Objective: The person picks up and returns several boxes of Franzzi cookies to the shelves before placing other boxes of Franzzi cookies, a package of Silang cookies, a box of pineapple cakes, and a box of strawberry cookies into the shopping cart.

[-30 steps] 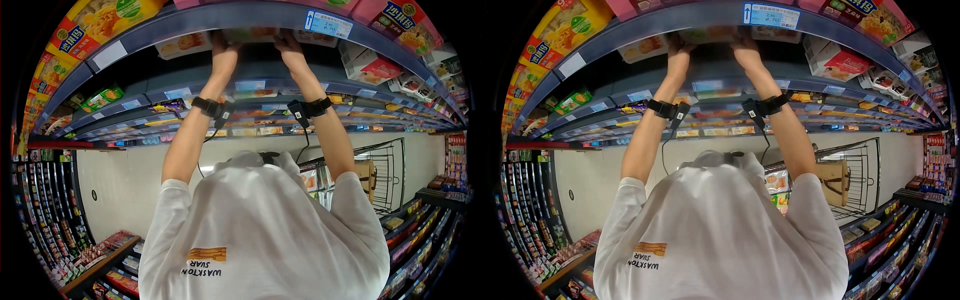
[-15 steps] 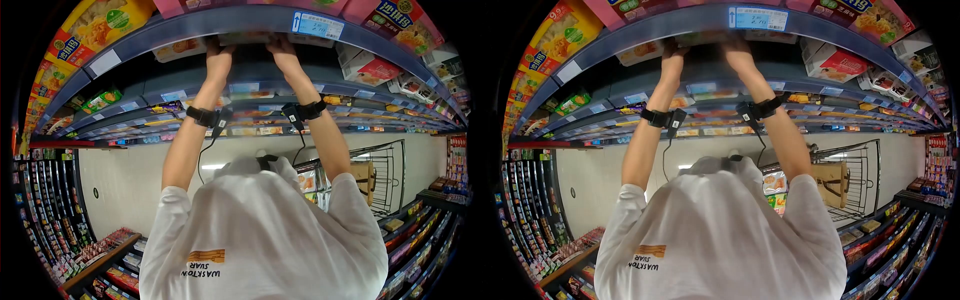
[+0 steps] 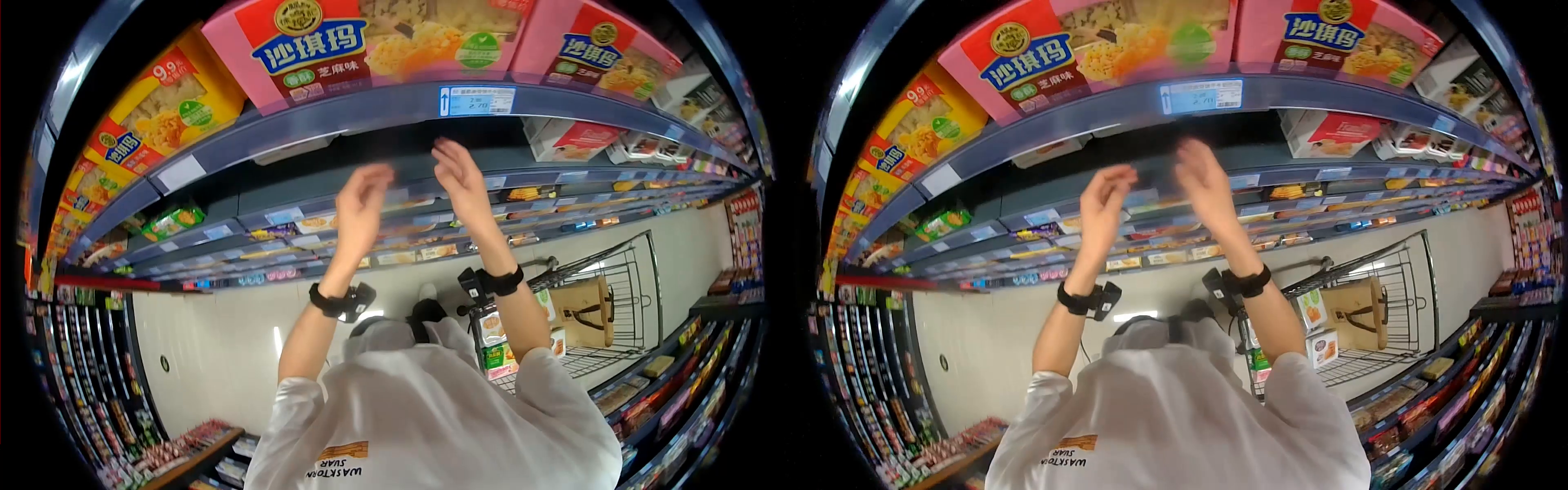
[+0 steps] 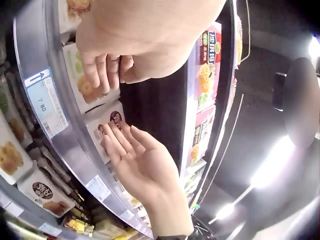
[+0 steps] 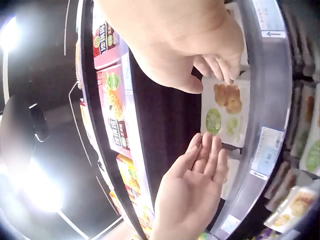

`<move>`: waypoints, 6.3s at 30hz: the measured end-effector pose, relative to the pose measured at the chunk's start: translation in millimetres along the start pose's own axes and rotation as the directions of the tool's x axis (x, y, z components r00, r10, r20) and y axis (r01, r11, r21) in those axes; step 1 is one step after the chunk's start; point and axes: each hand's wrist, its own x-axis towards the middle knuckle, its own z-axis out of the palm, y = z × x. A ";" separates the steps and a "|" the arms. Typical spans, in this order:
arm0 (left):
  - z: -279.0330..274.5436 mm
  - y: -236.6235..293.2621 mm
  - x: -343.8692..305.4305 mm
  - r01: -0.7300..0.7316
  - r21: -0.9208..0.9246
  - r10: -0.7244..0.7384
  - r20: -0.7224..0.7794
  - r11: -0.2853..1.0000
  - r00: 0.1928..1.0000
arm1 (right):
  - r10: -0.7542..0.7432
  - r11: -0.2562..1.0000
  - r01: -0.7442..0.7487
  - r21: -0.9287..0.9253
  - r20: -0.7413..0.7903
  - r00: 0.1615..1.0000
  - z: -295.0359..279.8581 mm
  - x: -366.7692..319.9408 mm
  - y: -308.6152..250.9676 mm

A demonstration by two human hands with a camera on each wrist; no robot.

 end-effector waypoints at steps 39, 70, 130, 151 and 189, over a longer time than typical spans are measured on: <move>182.1 -148.2 -399.6 -0.266 0.297 -0.317 0.948 0.917 -0.035 | 0.514 0.812 -0.550 0.196 -0.685 0.515 -55.4 -631.5 25.1; 342.4 -273.1 -461.6 0.210 0.904 -0.928 0.370 0.371 0.049 | 0.786 0.527 -0.763 0.375 -0.556 0.270 -290.4 -705.7 144.1; 181.2 -29.3 -519.1 0.398 -0.064 -0.390 -0.385 0.915 0.836 | 0.490 0.844 -0.482 -0.233 -0.027 0.871 -185.9 -459.1 9.8; 71.3 29.9 -418.1 0.109 0.346 -0.013 -0.269 0.932 0.963 | 0.067 0.859 -0.148 -0.490 -0.180 0.981 -76.0 -369.8 -20.1; 119.9 2.6 87.8 0.077 0.060 -0.086 0.166 0.995 0.982 | -0.294 0.902 0.151 -0.405 -0.317 0.902 -120.9 72.1 -3.2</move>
